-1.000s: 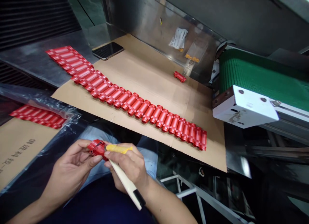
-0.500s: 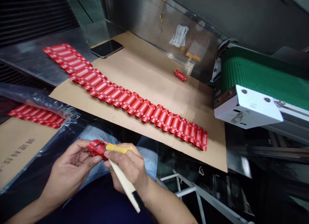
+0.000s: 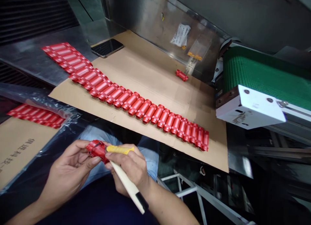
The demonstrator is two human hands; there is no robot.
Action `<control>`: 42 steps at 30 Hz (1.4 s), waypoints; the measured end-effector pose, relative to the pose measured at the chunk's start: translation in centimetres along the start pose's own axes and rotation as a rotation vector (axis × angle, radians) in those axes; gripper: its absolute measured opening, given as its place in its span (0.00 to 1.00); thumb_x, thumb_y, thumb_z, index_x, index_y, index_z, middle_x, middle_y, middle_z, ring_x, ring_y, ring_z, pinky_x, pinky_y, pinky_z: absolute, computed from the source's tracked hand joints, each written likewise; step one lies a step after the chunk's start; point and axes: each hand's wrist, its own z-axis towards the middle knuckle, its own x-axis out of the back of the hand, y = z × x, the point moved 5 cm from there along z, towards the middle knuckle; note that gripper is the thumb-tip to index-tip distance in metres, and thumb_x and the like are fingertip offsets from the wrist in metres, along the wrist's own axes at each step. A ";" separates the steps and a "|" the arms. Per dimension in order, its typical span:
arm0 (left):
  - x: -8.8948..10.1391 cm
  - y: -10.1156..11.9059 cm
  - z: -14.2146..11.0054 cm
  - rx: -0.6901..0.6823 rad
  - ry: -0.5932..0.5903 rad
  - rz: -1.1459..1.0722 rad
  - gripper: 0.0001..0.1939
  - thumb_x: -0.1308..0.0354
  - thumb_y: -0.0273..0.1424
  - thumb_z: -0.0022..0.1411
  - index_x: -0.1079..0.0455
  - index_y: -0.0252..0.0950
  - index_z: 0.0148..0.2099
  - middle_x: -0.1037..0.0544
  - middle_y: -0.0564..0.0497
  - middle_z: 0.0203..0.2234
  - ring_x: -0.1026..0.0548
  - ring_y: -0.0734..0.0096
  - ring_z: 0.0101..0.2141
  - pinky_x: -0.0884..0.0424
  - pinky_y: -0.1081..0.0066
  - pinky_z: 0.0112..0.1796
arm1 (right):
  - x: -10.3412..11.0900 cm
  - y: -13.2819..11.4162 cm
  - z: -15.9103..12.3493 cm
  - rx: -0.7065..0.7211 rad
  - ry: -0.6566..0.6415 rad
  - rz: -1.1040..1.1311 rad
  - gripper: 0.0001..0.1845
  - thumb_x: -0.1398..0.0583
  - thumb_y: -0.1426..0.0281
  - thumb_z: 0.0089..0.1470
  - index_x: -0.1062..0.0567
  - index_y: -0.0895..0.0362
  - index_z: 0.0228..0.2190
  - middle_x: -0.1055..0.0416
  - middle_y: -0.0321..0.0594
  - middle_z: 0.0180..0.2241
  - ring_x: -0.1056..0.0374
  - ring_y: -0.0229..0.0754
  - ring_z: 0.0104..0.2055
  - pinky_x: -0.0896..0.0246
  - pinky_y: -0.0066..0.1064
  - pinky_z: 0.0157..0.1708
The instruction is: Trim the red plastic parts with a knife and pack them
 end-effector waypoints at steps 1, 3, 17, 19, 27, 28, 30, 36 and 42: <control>0.0 0.1 0.0 -0.006 0.001 0.005 0.09 0.24 0.31 0.73 0.17 0.49 0.51 0.09 0.56 0.44 0.10 0.70 0.44 0.15 0.79 0.49 | 0.0 0.0 0.0 -0.005 0.002 -0.005 0.15 0.33 0.74 0.75 0.18 0.55 0.60 0.11 0.51 0.48 0.13 0.52 0.52 0.11 0.44 0.52; -0.1 0.4 0.0 -0.016 0.003 0.017 0.09 0.24 0.31 0.73 0.17 0.49 0.50 0.10 0.57 0.42 0.10 0.71 0.43 0.15 0.80 0.48 | -0.1 0.1 0.0 -0.011 -0.001 -0.014 0.15 0.33 0.74 0.75 0.18 0.54 0.60 0.11 0.50 0.48 0.13 0.52 0.51 0.11 0.44 0.51; -0.6 1.0 -0.4 -0.093 0.063 0.089 0.09 0.23 0.31 0.71 0.16 0.48 0.50 0.10 0.55 0.40 0.09 0.67 0.40 0.12 0.75 0.46 | -0.5 -0.1 0.0 0.045 -0.126 -0.096 0.15 0.35 0.77 0.74 0.22 0.58 0.59 0.14 0.54 0.47 0.15 0.55 0.53 0.13 0.50 0.54; -0.6 0.8 -0.4 -0.088 0.073 0.088 0.09 0.23 0.32 0.71 0.16 0.47 0.50 0.10 0.54 0.40 0.09 0.65 0.40 0.12 0.74 0.45 | -0.6 -0.2 -0.2 0.087 -0.135 -0.121 0.17 0.36 0.77 0.74 0.22 0.57 0.60 0.13 0.54 0.48 0.15 0.54 0.51 0.13 0.51 0.56; 0.5 -0.4 0.1 0.076 0.001 -0.061 0.13 0.23 0.32 0.72 0.21 0.46 0.54 0.10 0.49 0.45 0.10 0.60 0.45 0.12 0.68 0.49 | 1.5 3.3 -0.2 -0.502 0.129 0.605 0.14 0.31 0.56 0.76 0.19 0.54 0.48 0.09 0.49 0.46 0.10 0.50 0.41 0.11 0.42 0.43; 0.4 -0.5 0.1 0.105 -0.019 -0.092 0.14 0.24 0.33 0.73 0.22 0.47 0.56 0.10 0.48 0.48 0.09 0.57 0.47 0.11 0.65 0.50 | 1.7 3.6 -0.1 -0.517 0.114 0.658 0.14 0.30 0.56 0.76 0.18 0.54 0.47 0.10 0.48 0.43 0.11 0.48 0.37 0.12 0.40 0.39; 0.2 -0.7 0.2 0.145 -0.053 -0.142 0.16 0.26 0.34 0.75 0.23 0.48 0.61 0.09 0.45 0.52 0.09 0.55 0.48 0.10 0.61 0.50 | 2.4 3.8 0.4 -0.514 0.084 0.608 0.11 0.30 0.60 0.76 0.16 0.54 0.47 0.11 0.44 0.39 0.14 0.44 0.32 0.14 0.35 0.33; 0.4 0.1 -0.1 0.024 0.031 -0.044 0.17 0.22 0.31 0.71 0.18 0.49 0.58 0.10 0.49 0.52 0.10 0.60 0.51 0.12 0.70 0.53 | 2.3 1.4 1.1 -0.208 -0.024 0.104 0.09 0.30 0.69 0.75 0.10 0.50 0.53 0.11 0.47 0.52 0.13 0.49 0.52 0.12 0.42 0.53; 0.1 1.0 -0.4 -0.053 0.017 0.022 0.09 0.24 0.29 0.72 0.16 0.49 0.50 0.14 0.53 0.51 0.13 0.66 0.52 0.16 0.76 0.54 | 0.2 0.0 0.4 0.034 -0.028 -0.027 0.15 0.31 0.70 0.75 0.16 0.54 0.60 0.11 0.47 0.46 0.14 0.53 0.47 0.12 0.47 0.49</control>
